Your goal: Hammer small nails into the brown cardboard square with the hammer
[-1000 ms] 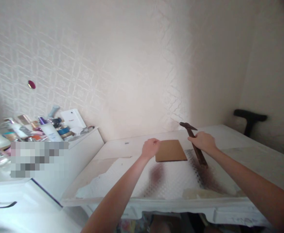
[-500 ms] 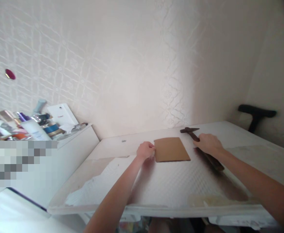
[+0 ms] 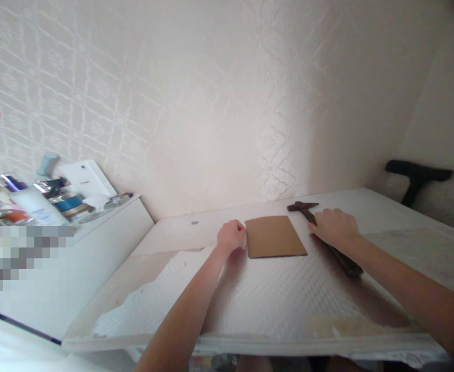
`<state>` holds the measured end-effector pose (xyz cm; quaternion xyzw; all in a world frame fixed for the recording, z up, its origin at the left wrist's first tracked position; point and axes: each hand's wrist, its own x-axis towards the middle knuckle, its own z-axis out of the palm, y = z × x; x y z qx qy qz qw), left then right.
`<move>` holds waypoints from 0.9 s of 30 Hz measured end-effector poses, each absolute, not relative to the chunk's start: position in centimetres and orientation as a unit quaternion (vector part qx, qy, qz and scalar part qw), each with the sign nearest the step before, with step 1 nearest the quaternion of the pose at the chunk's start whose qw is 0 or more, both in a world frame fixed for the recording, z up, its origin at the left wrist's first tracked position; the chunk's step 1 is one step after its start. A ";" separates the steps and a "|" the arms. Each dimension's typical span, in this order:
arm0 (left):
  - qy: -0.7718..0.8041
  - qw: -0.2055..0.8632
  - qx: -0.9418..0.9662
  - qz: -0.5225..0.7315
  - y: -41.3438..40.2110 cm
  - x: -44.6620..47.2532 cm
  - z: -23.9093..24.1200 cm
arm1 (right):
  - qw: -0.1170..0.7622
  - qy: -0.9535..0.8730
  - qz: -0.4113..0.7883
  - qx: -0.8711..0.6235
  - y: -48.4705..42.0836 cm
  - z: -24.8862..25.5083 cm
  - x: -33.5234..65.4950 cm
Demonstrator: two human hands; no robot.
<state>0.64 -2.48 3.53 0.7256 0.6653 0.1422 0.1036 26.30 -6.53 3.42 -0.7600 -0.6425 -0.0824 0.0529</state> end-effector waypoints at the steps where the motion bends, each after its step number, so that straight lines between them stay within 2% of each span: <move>1: 0.668 0.105 0.720 0.157 -2.1 0.7 3.6 | 0.060 -0.648 -0.095 -0.753 -6.7 3.8 25.4; 4: 0.664 0.111 0.711 0.201 -1.1 1.1 3.8 | 0.123 -0.690 -0.135 -0.700 -6.7 4.4 22.0; 8: 0.628 0.094 0.733 0.244 -0.6 1.6 3.0 | 0.147 -0.751 -0.060 -0.641 -5.3 3.2 17.8; 12: 0.590 0.075 0.769 0.235 -0.8 1.2 2.0 | 0.158 -0.761 -0.025 -0.629 -3.7 0.7 16.9; 27: 0.584 0.283 0.706 0.284 0.2 0.5 1.6 | 0.174 -0.818 0.005 -0.549 -4.4 0.1 18.0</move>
